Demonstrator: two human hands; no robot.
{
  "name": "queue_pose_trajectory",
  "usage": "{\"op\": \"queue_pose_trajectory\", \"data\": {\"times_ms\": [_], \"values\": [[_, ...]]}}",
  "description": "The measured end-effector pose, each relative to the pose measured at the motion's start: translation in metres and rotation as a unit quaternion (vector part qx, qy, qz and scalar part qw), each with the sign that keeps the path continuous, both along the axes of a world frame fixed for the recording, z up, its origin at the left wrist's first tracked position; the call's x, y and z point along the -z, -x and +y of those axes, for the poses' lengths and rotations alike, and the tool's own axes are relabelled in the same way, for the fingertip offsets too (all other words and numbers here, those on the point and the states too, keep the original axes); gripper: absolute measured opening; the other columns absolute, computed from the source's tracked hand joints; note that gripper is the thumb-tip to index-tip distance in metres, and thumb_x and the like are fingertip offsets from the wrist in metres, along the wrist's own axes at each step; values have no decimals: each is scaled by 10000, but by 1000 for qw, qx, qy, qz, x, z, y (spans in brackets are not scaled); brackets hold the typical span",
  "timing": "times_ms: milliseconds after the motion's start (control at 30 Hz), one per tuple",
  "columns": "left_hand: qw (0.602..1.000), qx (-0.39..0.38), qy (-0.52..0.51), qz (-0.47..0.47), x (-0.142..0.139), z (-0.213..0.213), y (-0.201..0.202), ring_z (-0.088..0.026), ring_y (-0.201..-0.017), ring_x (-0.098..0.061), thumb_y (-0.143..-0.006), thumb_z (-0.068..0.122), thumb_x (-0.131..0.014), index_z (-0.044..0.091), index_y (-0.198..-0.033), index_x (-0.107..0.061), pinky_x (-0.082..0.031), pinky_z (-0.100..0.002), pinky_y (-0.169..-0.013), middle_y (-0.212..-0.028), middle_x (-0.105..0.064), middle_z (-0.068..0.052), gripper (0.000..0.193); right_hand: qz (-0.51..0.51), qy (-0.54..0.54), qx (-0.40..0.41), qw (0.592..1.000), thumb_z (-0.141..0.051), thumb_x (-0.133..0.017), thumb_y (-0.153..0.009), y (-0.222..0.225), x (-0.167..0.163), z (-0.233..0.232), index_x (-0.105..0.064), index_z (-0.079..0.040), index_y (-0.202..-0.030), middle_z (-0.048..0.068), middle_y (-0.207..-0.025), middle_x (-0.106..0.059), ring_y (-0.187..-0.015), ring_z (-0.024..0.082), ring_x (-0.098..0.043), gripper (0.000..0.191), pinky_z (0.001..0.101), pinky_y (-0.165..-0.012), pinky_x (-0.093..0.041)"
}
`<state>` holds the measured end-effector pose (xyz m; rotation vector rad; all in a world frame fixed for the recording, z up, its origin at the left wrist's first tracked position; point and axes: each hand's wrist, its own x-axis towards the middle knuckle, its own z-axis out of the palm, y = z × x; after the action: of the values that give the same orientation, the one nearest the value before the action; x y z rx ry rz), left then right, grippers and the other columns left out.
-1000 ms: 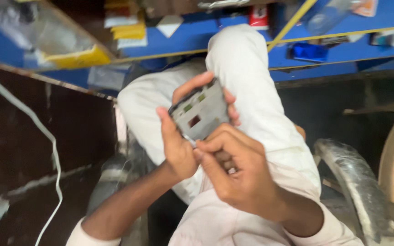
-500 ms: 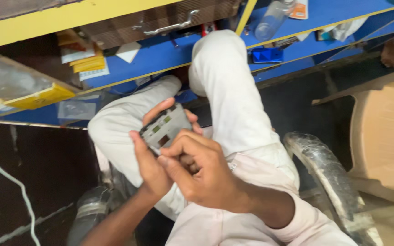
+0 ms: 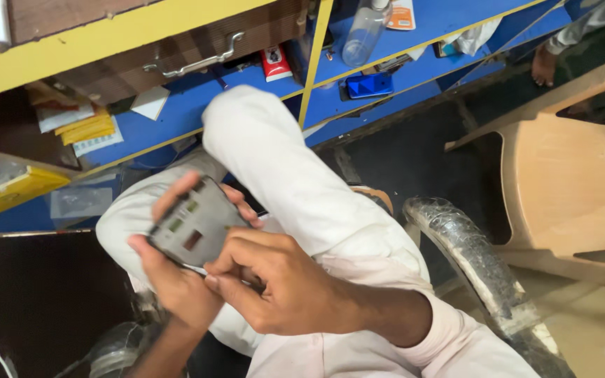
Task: The person uses a metal spudger to pry and separate the back cover from a smartphone held on their lap. They work along the edges and corners, gradually lifting the cover to expose internal components.
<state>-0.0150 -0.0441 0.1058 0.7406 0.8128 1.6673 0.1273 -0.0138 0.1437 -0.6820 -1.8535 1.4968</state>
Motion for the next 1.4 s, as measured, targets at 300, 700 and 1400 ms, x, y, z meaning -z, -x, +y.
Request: {"op": "queue_pose_trajectory", "data": {"times_ms": [300, 700, 1400], "values": [[1000, -4, 16, 19, 15, -5, -10, -372, -1064, -621, -1093, 631, -176, 23, -1515, -386, -527, -502, -982, -1224, -595, -291, 769, 19, 11, 26, 999, -48, -683, -979, 2, 9, 1, -659, 14, -991, 57, -885, -635, -699, 122, -613, 67, 268, -660, -491], [998, -28, 38, -32, 22, -2, 8, -439, -1057, -600, -1105, 657, -166, 81, -1520, -442, -518, -578, -988, -1173, -554, -328, 762, 29, -14, -19, 999, -80, -637, -1029, 2, 21, 2, -626, -3, -974, 67, -925, -666, -770, 147, -701, 95, 246, -709, -565], [997, -4, 62, -47, -27, 57, 20, -410, -1007, -622, -1098, 602, -191, 40, -1518, -451, -551, -564, -917, -1154, -601, -265, 748, -29, -58, 4, 998, -85, -658, -998, -8, 1, 21, -634, -6, -979, 87, -921, -653, -729, 183, -686, 85, 300, -677, -546]]}}
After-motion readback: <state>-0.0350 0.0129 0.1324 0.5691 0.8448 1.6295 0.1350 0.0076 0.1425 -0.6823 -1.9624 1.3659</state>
